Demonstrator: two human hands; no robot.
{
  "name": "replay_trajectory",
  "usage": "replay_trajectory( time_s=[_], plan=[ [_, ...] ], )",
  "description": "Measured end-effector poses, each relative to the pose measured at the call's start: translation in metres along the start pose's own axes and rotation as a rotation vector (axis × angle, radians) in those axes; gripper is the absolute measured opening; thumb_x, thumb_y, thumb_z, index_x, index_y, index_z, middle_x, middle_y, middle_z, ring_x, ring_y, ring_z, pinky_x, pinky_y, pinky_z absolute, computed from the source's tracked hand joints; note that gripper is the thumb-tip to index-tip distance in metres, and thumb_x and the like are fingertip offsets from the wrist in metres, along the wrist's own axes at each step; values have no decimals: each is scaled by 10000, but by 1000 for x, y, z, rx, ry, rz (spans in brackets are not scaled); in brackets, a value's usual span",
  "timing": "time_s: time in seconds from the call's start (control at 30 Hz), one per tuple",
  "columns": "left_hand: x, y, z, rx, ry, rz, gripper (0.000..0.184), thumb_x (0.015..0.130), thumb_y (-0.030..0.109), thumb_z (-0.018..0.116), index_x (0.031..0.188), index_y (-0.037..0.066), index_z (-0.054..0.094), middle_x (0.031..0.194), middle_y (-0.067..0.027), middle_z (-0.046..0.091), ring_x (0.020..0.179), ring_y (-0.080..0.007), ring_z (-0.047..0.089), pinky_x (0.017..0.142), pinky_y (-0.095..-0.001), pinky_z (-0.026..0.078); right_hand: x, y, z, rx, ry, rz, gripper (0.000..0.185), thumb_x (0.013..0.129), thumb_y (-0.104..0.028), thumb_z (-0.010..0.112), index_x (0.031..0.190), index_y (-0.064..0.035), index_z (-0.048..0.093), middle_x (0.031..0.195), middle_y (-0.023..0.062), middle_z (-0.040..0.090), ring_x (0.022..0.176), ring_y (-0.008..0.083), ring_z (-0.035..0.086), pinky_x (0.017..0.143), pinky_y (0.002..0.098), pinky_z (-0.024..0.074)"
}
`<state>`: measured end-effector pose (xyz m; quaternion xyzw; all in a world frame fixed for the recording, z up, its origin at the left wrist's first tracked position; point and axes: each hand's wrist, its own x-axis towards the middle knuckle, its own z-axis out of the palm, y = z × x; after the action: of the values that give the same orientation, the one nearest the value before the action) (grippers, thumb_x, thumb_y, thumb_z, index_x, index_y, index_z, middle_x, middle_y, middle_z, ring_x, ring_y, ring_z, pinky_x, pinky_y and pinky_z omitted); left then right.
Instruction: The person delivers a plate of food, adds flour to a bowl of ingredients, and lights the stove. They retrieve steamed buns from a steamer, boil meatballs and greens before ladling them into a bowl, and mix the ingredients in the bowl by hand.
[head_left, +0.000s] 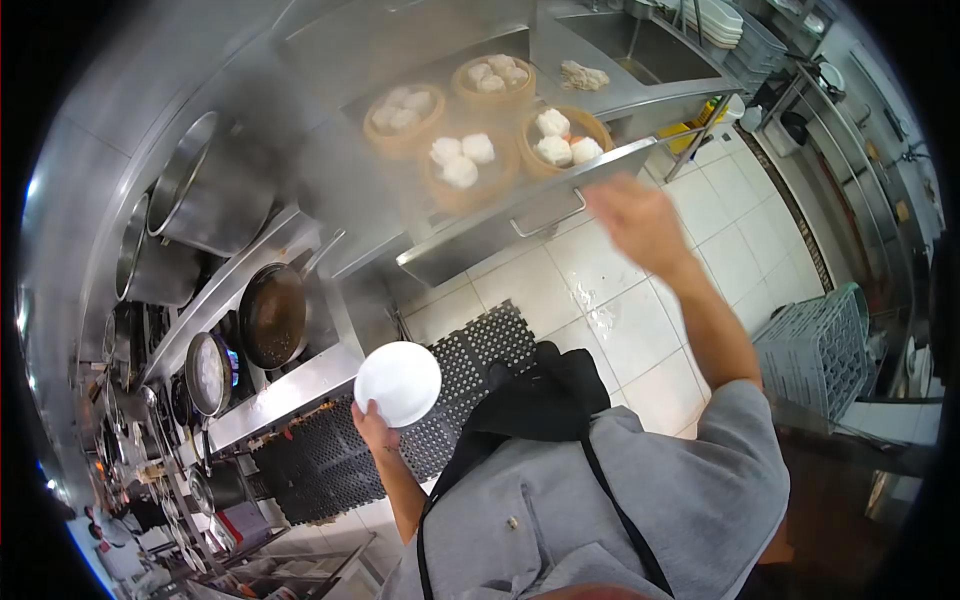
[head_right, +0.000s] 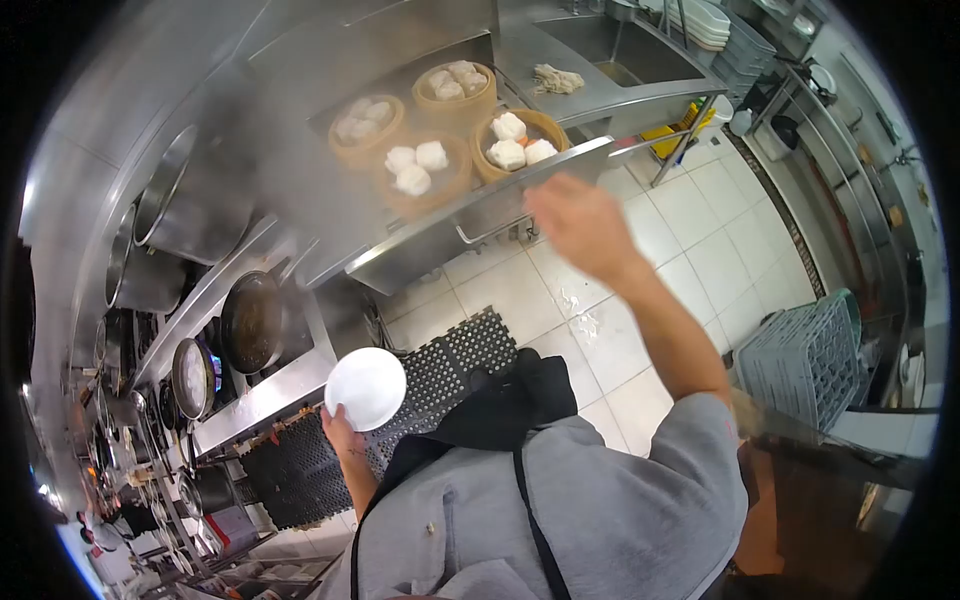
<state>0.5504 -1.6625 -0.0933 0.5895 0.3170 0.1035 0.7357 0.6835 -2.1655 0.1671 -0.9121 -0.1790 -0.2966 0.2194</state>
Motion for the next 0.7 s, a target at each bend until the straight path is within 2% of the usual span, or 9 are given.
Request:
replay_trajectory(
  time_s=[0.03, 0.1, 0.17, 0.23, 0.3, 0.33, 0.4, 0.53, 0.7],
  plan=[
    [-1, 13, 6, 38, 28, 50, 362, 920, 14, 449, 1277, -34, 419, 1169, -189, 578, 1012, -293, 614, 859, -407, 522, 14, 18, -14, -32, 96, 7, 133, 849, -161, 622, 862, -37, 667, 856, 126, 662, 738, 307, 640, 634, 394, 500],
    [-13, 36, 17, -13, 70, 37, 382, 923, 20, 454, 1301, -20, 409, 1197, -194, 562, 1034, -307, 608, 864, -418, 528, 52, 46, -48, -131, -16, 289, 142, 847, -139, 598, 892, -22, 664, 820, 162, 649, 754, 320, 642, 621, 395, 484],
    [-19, 44, 13, -58, 74, 62, 394, 924, 25, 457, 1312, -19, 402, 1209, -201, 551, 1052, -321, 599, 857, -437, 538, 87, 100, -46, -204, -106, 290, 198, 861, -205, 563, 867, -31, 657, 778, 192, 639, 688, 358, 624, 628, 407, 500],
    [-36, 58, 23, -95, 117, 71, 394, 924, 29, 458, 1310, -28, 400, 1221, -207, 540, 1058, -330, 594, 847, -447, 545, 112, 177, -7, -264, -223, 11, 224, 865, -200, 541, 858, -12, 661, 746, 182, 654, 624, 308, 644, 572, 375, 513],
    [-46, 63, 25, -118, 112, 85, 400, 926, 37, 462, 1313, -35, 394, 1224, -212, 536, 1065, -334, 588, 847, -458, 545, 133, 200, 19, 136, -698, 364, 205, 826, -182, 581, 818, 6, 661, 709, 151, 661, 550, 233, 643, 490, 334, 517],
    [-55, 69, 32, -124, 113, 85, 401, 927, 43, 467, 1313, -39, 394, 1223, -210, 534, 1062, -325, 587, 854, -449, 537, 134, 200, 26, 139, -695, 361, 205, 826, -182, 581, 818, 6, 661, 709, 151, 661, 550, 233, 643, 490, 334, 517],
    [-65, 71, 35, -130, 127, 116, 403, 927, 46, 471, 1313, -40, 394, 1221, -208, 535, 1060, -321, 586, 856, -444, 532, 140, 196, 40, 266, -980, 429, 220, 802, -183, 607, 795, 29, 665, 674, 125, 651, 498, 178, 621, 441, 297, 517],
    [-98, 77, 53, -117, 228, 123, 418, 929, 53, 472, 1326, -43, 382, 1220, -201, 536, 1056, -311, 584, 862, -431, 518, 157, 189, 50, 290, -975, 414, 224, 777, -174, 620, 753, 44, 661, 630, 141, 644, 462, 194, 610, 450, 297, 523],
    [-120, 91, 74, -139, 303, 167, 432, 926, 64, 483, 1337, -31, 388, 1218, -194, 546, 1049, -302, 590, 859, -421, 520, 179, 185, 64, 290, -769, 332, 244, 761, -170, 595, 665, 48, 648, 578, 144, 632, 439, 183, 603, 442, 296, 515]
  ],
)
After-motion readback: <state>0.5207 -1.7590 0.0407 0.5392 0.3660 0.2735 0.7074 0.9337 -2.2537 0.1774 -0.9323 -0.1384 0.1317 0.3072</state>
